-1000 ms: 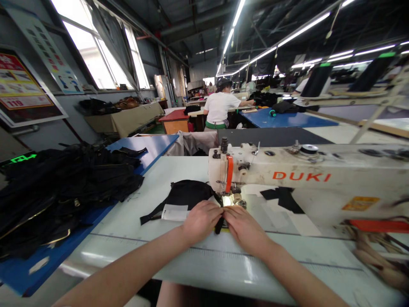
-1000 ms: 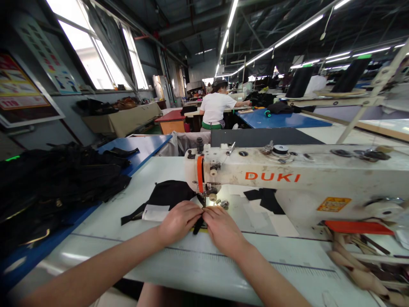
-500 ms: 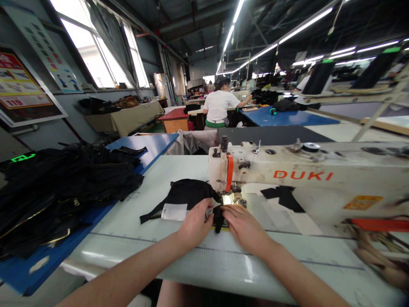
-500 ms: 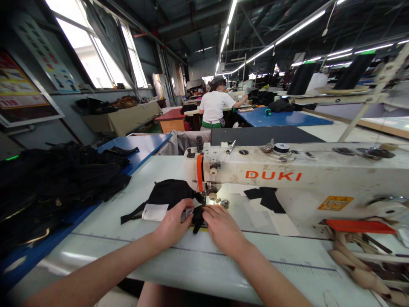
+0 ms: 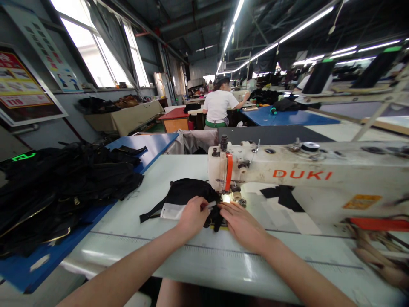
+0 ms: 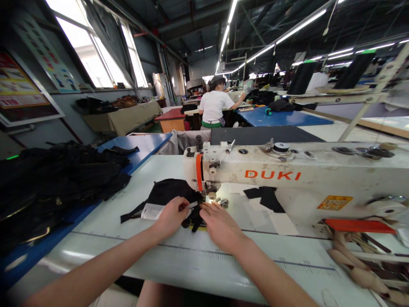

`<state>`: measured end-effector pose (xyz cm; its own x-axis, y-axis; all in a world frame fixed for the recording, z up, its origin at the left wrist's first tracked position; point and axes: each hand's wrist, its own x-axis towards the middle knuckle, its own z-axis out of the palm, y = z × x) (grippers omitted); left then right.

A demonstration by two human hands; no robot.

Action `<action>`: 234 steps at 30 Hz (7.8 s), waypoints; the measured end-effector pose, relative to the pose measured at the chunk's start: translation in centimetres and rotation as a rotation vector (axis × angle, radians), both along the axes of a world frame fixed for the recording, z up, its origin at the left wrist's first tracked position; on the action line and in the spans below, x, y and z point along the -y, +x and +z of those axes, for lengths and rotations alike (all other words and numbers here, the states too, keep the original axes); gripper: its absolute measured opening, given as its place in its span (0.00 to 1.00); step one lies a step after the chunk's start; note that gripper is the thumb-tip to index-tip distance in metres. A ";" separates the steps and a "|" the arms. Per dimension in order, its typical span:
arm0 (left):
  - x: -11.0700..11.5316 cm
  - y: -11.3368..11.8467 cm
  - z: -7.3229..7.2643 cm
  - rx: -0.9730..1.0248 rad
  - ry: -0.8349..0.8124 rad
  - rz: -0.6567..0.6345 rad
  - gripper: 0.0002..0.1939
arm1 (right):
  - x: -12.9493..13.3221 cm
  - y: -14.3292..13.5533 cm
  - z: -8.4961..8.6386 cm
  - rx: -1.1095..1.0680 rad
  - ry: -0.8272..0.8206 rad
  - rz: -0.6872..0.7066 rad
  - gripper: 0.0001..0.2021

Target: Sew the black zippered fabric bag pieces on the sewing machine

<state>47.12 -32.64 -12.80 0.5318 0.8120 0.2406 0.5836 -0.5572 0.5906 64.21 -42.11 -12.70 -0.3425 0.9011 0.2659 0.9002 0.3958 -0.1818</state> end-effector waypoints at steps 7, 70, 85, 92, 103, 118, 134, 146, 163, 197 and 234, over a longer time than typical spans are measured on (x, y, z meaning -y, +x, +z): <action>-0.6 0.6 0.7 -0.035 0.411 -0.254 0.09 | -0.3 -0.2 -0.3 -0.025 0.024 0.007 0.15; -2.5 1.2 -0.8 -0.262 0.600 -0.663 0.10 | 0.8 -0.1 -1.2 -0.049 0.034 -0.083 0.09; -1.9 0.8 0.1 -0.272 0.433 -0.669 0.15 | -1.6 0.7 -0.5 0.012 0.033 -0.175 0.12; -1.6 0.6 0.5 -0.295 0.428 -0.615 0.16 | -1.3 0.6 -0.6 0.024 0.025 -0.190 0.11; -2.2 0.4 -0.2 -0.276 0.442 -0.617 0.17 | -1.6 0.5 -0.6 0.049 0.023 -0.196 0.11; -2.3 0.4 -0.5 -0.272 0.414 -0.629 0.19 | -1.4 0.6 -0.7 0.020 0.056 -0.189 0.09; -2.7 0.9 -0.5 0.032 0.175 -0.526 0.16 | -0.1 0.9 -1.0 -0.117 0.084 -0.127 0.13; -2.6 1.1 -0.3 0.027 0.149 -0.481 0.15 | -0.5 0.9 -0.6 -0.056 0.066 -0.100 0.12; -2.5 1.0 -0.7 0.047 0.195 -0.480 0.14 | -0.5 0.9 -0.4 -0.026 0.058 -0.080 0.12; -2.3 0.1 -0.5 -0.287 0.547 -0.674 0.12 | -0.5 0.9 -0.9 -0.069 0.094 -0.128 0.13; -5.1 1.6 -0.8 -0.153 0.497 -0.625 0.12 | -0.7 1.1 -1.3 -0.077 0.130 -0.223 0.14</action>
<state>48.69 -27.56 -13.55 0.9078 0.1713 0.3828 0.1319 -0.9831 0.1271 65.35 -41.45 -14.00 -0.1140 0.9084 0.4023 0.9531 0.2143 -0.2137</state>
